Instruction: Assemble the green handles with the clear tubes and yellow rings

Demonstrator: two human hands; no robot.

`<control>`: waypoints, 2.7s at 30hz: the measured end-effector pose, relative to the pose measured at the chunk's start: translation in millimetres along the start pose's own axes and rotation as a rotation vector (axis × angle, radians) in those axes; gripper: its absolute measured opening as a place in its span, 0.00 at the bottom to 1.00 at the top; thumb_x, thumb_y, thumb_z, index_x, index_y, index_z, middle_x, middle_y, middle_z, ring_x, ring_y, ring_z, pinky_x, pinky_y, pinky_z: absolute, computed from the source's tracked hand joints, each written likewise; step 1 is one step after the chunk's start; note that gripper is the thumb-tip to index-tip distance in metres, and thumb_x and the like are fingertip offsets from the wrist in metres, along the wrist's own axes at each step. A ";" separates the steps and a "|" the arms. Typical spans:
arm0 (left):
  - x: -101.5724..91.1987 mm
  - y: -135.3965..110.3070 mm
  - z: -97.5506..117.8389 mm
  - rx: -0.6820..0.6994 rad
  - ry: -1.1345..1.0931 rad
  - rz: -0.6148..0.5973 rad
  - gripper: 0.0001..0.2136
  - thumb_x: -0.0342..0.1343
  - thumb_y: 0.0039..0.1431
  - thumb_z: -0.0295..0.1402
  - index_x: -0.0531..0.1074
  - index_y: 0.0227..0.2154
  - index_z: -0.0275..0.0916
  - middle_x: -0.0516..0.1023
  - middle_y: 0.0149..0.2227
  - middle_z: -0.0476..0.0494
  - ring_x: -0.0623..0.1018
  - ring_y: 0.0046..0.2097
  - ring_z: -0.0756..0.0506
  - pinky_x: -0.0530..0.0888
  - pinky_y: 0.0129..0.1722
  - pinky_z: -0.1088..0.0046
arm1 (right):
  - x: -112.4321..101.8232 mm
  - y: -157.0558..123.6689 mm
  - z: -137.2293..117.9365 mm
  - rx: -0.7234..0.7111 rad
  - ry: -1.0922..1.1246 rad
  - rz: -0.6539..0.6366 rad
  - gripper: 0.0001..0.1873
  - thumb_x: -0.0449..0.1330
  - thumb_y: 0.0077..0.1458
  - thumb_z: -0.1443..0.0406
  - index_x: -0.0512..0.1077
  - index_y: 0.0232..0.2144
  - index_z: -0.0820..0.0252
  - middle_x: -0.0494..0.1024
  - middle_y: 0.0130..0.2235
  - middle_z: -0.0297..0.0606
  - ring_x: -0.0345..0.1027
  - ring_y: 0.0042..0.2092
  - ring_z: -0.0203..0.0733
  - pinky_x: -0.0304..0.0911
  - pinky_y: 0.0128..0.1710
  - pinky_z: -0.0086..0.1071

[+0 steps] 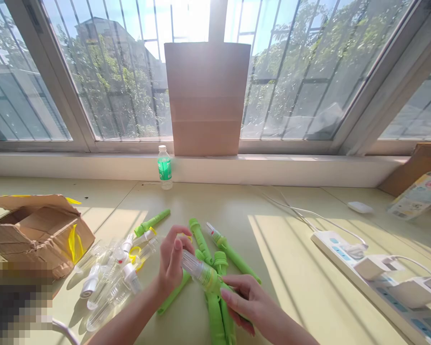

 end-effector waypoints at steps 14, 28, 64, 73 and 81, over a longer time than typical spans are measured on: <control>-4.2 6.5 -7.7 -0.109 -0.140 0.064 0.21 0.42 0.65 0.53 0.66 0.34 0.39 0.70 0.17 0.52 0.67 0.18 0.51 0.62 0.19 0.76 | -23.2 -6.5 -0.1 -0.295 -0.173 0.309 0.22 0.63 0.54 0.52 0.78 0.47 0.55 0.80 0.39 0.45 0.76 0.41 0.52 0.74 0.36 0.40; -4.2 13.2 -21.7 -0.188 0.152 0.024 0.21 0.39 0.67 0.51 0.67 0.32 0.39 0.67 0.16 0.55 0.65 0.17 0.52 0.62 0.19 0.77 | -27.5 -19.4 -50.9 -0.600 -0.589 0.451 0.16 0.55 0.64 0.60 0.72 0.51 0.56 0.80 0.42 0.44 0.75 0.43 0.47 0.73 0.41 0.35; 16.2 13.2 -51.6 0.085 1.170 -0.490 0.06 0.50 0.65 0.27 0.72 0.40 0.38 0.79 0.36 0.43 0.78 0.40 0.42 0.73 0.37 0.68 | -101.1 15.6 -22.3 -0.390 -0.976 0.733 0.19 0.53 0.59 0.57 0.76 0.46 0.58 0.82 0.44 0.44 0.75 0.45 0.53 0.69 0.42 0.40; 17.1 12.1 -53.1 0.117 1.192 -0.486 0.09 0.49 0.63 0.23 0.73 0.39 0.39 0.79 0.36 0.43 0.78 0.40 0.43 0.72 0.38 0.69 | -87.6 7.1 -31.8 -0.507 -0.996 0.772 0.17 0.52 0.63 0.57 0.74 0.46 0.56 0.80 0.45 0.45 0.72 0.48 0.53 0.67 0.45 0.44; 16.1 11.3 -53.7 0.151 1.185 -0.422 0.09 0.49 0.62 0.21 0.72 0.38 0.39 0.78 0.34 0.44 0.77 0.39 0.43 0.71 0.36 0.68 | -32.9 -22.7 -58.0 -0.839 -1.174 0.764 0.07 0.58 0.61 0.61 0.75 0.35 0.56 0.75 0.47 0.46 0.65 0.52 0.56 0.60 0.48 0.50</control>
Point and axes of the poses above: each hand's wrist, its own y-axis towards the middle knuckle, its own x-axis out of the palm, z = x × y, the point moved 8 cm from there along y, towards the middle knuckle
